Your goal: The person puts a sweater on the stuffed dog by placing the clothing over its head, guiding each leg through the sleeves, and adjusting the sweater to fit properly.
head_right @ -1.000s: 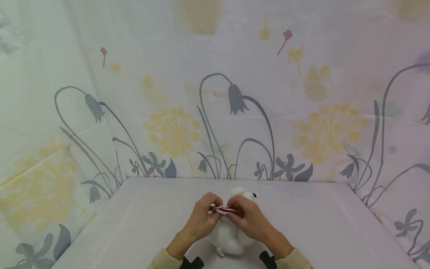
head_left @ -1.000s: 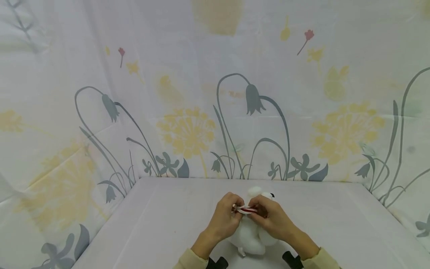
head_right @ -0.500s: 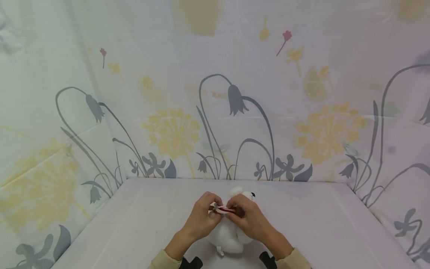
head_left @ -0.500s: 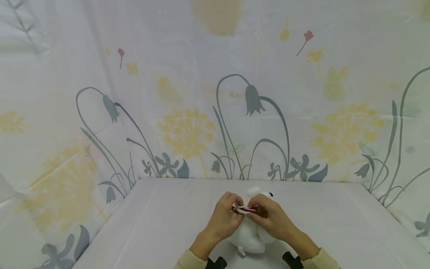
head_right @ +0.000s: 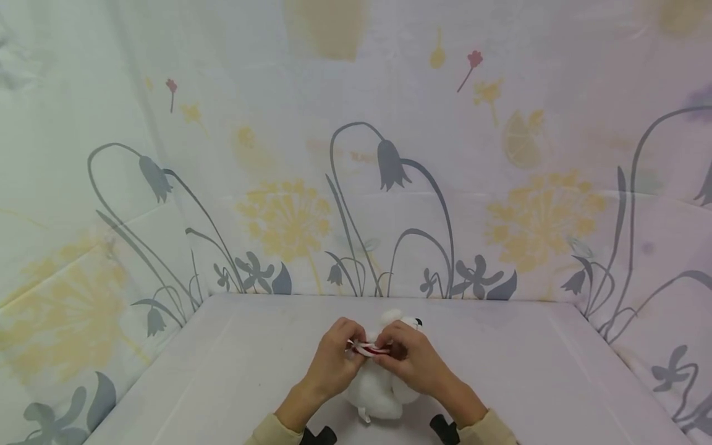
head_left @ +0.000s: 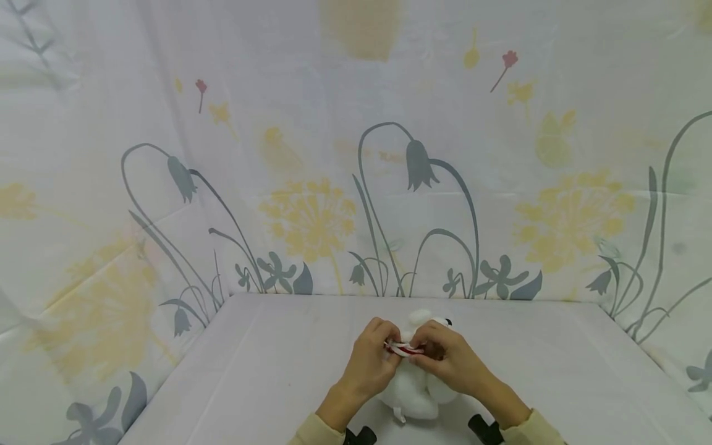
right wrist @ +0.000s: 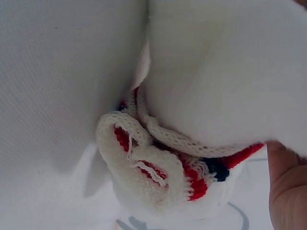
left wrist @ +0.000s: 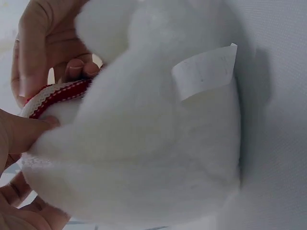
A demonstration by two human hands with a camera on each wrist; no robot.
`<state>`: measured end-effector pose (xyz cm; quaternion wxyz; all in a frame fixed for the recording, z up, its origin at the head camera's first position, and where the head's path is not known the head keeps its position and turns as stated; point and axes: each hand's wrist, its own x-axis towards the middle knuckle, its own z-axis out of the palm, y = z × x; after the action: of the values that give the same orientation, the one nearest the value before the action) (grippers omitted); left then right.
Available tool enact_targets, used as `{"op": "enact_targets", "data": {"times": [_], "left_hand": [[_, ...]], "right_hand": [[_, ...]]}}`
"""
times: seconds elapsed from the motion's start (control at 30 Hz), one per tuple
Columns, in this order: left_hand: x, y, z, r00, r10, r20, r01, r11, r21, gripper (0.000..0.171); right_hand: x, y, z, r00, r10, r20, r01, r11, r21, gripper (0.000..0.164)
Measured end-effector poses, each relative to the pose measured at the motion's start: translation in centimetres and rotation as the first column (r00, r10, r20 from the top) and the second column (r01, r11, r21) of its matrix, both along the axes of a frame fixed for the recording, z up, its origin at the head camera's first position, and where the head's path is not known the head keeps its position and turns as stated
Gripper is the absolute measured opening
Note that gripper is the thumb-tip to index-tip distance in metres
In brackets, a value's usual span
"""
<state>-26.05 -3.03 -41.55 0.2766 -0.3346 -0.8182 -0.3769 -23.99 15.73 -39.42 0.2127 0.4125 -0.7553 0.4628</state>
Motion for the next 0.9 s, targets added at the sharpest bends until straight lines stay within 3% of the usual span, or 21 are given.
{"op": "enact_targets", "data": {"times": [0.1, 0.23, 0.43, 0.57, 0.67, 0.77, 0.9], "left_hand": [[0.0, -0.1, 0.0, 0.997, -0.044, 0.068, 0.042, 0.999, 0.032, 0.030], [0.3, -0.4, 0.4, 0.976, -0.126, 0.180, 0.116, 0.991, 0.065, 0.031], [0.9, -0.5, 0.9, 0.963, -0.133, 0.234, 0.133, 0.991, 0.014, 0.025], [1.2, -0.3, 1.1, 0.976, -0.086, 0.198, 0.101, 0.992, -0.070, 0.030], [1.3, 0.0, 1.1, 0.988, -0.062, 0.139, 0.078, 0.990, -0.114, 0.035], [1.3, 0.2, 0.9, 0.996, -0.049, 0.080, 0.056, 0.994, -0.097, 0.037], [1.2, 0.5, 0.6, 0.999, -0.032, 0.035, 0.033, 0.999, -0.041, 0.040]], "right_hand": [[0.0, 0.2, 0.1, 0.998, -0.018, 0.059, 0.018, 1.000, -0.007, 0.015], [-0.2, 0.4, -0.3, 0.987, -0.079, 0.137, 0.077, 0.997, 0.015, 0.014], [-1.4, 1.3, -1.9, 0.989, -0.078, 0.126, 0.067, 0.994, 0.088, 0.017], [-1.7, 1.7, -2.1, 0.999, -0.033, 0.021, 0.029, 0.985, 0.173, 0.023], [-1.7, 1.7, -2.0, 0.996, -0.029, -0.089, 0.050, 0.971, 0.234, 0.028], [-1.6, 1.5, -1.9, 0.984, -0.059, -0.168, 0.099, 0.965, 0.245, 0.028], [-1.6, 1.2, -2.1, 0.974, -0.092, -0.209, 0.140, 0.964, 0.226, 0.028]]}}
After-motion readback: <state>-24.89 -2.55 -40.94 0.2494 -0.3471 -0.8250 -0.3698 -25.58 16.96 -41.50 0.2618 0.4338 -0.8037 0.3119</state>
